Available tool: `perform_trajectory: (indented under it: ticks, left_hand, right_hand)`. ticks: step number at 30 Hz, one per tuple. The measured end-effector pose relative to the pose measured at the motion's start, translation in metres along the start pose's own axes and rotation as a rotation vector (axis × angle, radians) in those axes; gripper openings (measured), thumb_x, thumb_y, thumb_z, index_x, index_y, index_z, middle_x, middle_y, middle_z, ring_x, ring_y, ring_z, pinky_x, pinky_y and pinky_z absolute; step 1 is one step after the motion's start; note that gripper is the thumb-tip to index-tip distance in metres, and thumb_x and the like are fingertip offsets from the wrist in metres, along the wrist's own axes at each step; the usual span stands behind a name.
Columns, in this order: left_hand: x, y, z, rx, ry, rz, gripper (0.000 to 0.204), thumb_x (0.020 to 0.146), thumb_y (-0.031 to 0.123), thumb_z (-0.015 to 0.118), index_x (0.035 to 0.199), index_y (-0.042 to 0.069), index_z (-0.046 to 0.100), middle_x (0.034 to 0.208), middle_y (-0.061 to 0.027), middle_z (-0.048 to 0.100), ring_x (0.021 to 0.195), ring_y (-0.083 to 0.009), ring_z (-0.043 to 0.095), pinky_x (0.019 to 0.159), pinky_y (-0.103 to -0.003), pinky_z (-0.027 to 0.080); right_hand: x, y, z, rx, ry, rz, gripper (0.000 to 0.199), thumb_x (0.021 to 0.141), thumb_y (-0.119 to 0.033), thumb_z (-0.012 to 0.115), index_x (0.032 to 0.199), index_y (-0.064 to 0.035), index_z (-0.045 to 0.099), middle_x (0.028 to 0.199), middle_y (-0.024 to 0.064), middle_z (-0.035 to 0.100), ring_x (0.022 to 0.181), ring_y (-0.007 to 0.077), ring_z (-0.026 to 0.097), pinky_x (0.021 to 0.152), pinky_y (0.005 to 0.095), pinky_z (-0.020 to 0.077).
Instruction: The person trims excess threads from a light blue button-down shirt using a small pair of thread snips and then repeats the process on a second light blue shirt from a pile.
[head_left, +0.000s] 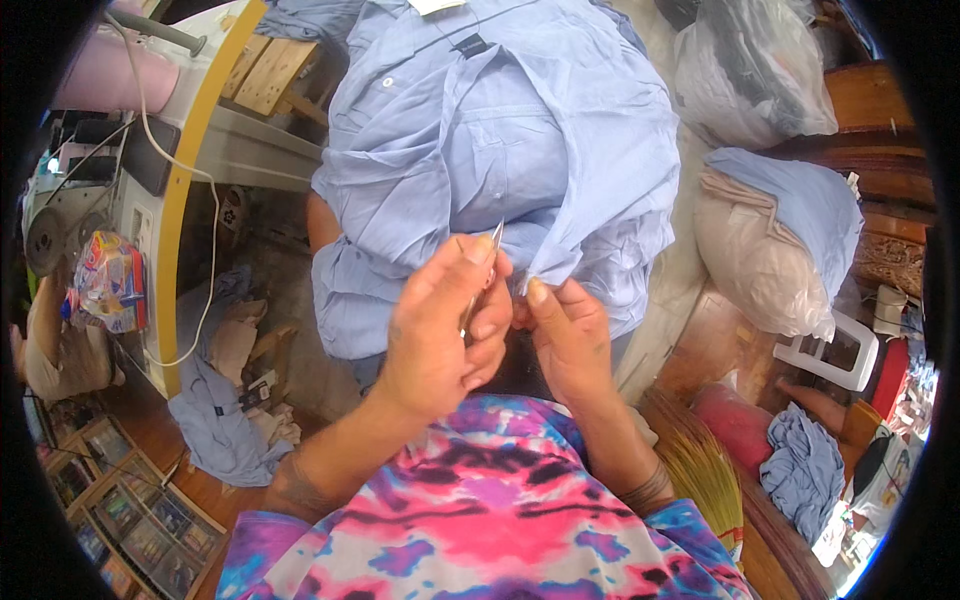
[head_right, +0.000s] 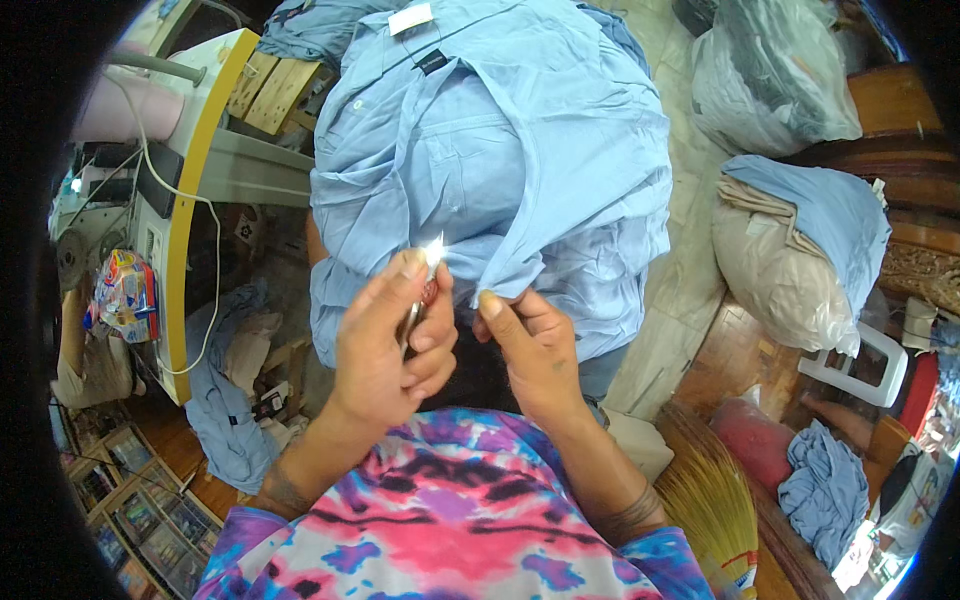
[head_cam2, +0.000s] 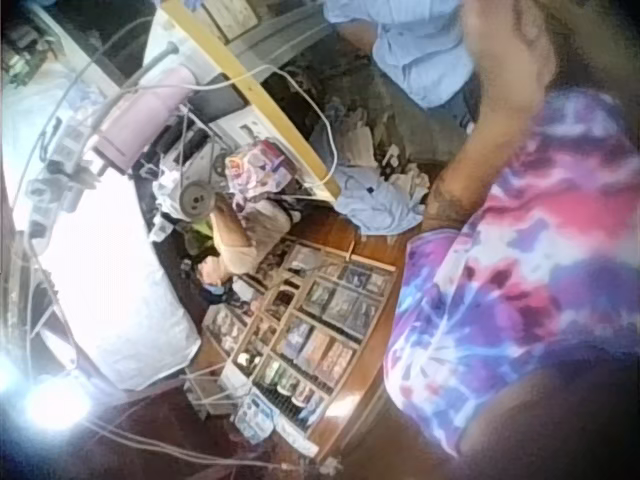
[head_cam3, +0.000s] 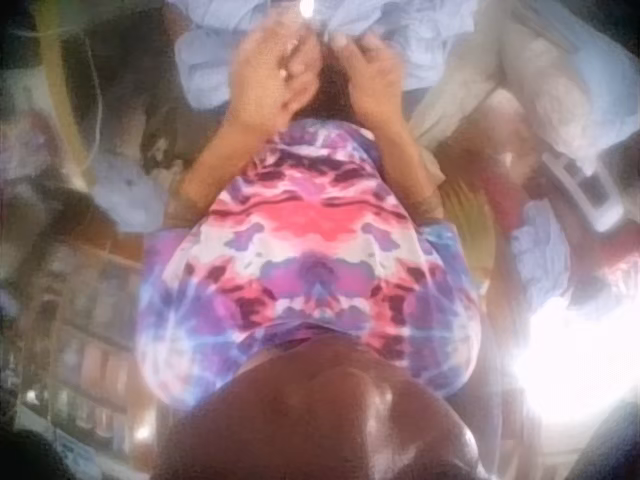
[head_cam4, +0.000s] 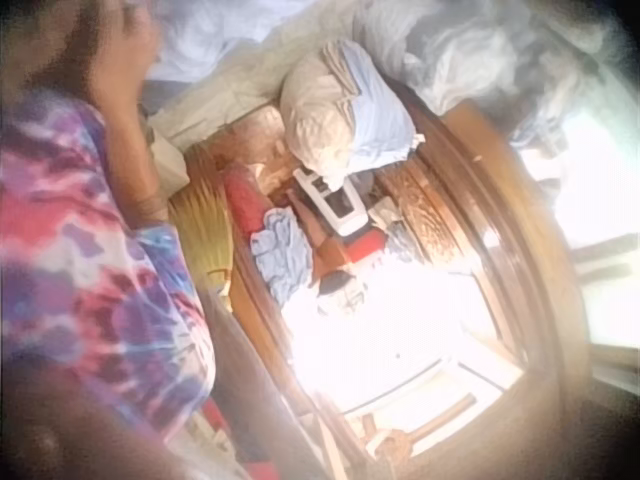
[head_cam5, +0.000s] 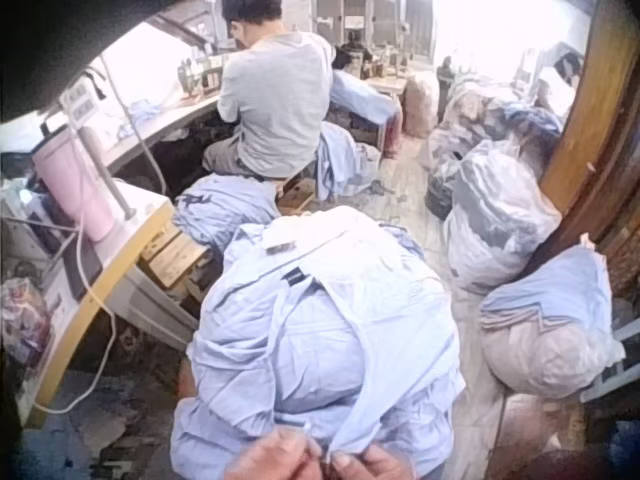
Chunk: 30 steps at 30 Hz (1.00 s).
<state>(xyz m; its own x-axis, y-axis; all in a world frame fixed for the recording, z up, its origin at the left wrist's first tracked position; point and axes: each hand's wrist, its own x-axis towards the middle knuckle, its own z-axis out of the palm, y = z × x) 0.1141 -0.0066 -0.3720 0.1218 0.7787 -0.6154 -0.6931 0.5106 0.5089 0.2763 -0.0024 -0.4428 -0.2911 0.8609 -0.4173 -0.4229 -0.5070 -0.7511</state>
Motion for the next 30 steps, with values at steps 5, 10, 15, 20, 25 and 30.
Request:
perform_trajectory:
  ticks: [5,10,15,20,25,30]
  left_hand:
    - [-0.010,0.000,-0.001,0.165,-0.095,-0.186,0.045,0.112,0.049,0.045,0.119,0.007,0.056,0.072,-0.0031,0.049,0.041,-0.0072,0.034,0.036,-0.026,0.037]
    - [-0.010,-0.012,0.003,0.215,-0.098,-0.171,0.048,0.113,0.052,0.042,0.120,0.006,0.055,0.073,-0.0031,0.049,0.042,-0.0074,0.035,0.037,-0.027,0.041]
    - [-0.013,-0.014,0.004,0.245,-0.106,-0.114,0.050,0.113,0.052,0.041,0.122,0.004,0.054,0.073,-0.0036,0.049,0.042,-0.0075,0.035,0.038,-0.027,0.043]
    - [-0.009,-0.011,0.003,0.236,-0.110,-0.120,0.050,0.113,0.052,0.041,0.119,0.004,0.054,0.073,-0.0028,0.049,0.045,-0.0079,0.039,0.042,-0.027,0.045]
    - [-0.004,-0.009,0.000,0.210,-0.129,-0.142,0.051,0.113,0.053,0.041,0.119,0.004,0.055,0.072,-0.0036,0.051,0.045,-0.0086,0.042,0.042,-0.028,0.047]
    - [0.001,-0.009,0.004,0.172,-0.087,-0.140,0.050,0.113,0.052,0.042,0.121,0.005,0.053,0.070,-0.0060,0.052,0.040,-0.0091,0.041,0.038,-0.029,0.049]
  right_hand:
    - [0.006,-0.008,-0.006,0.198,-0.029,0.074,0.020,0.109,-0.022,0.063,0.116,-0.0042,0.068,0.098,0.0032,0.069,0.087,0.0130,0.062,0.084,0.0301,0.0507]
    - [0.010,-0.017,-0.006,0.209,-0.088,0.070,0.020,0.109,-0.021,0.063,0.119,-0.0040,0.067,0.102,0.0027,0.070,0.087,0.0116,0.062,0.085,0.0300,0.0519]
    - [0.010,-0.015,-0.008,0.223,-0.087,0.074,0.020,0.109,-0.021,0.063,0.120,-0.0040,0.068,0.104,0.0023,0.070,0.088,0.0109,0.062,0.085,0.0298,0.0518]
    - [0.011,-0.012,-0.010,0.201,-0.110,0.050,0.020,0.109,-0.021,0.063,0.121,-0.0044,0.068,0.104,0.0020,0.070,0.090,0.0108,0.063,0.085,0.0303,0.0520]
    - [0.012,-0.010,-0.012,0.158,-0.100,0.041,0.022,0.109,-0.021,0.063,0.123,-0.0042,0.068,0.107,0.0020,0.071,0.092,0.0096,0.063,0.086,0.0308,0.0525]
    - [0.014,-0.009,-0.012,0.063,-0.072,0.002,0.025,0.108,-0.021,0.065,0.126,-0.0025,0.068,0.107,0.0015,0.071,0.090,0.0085,0.060,0.082,0.0285,0.0505]
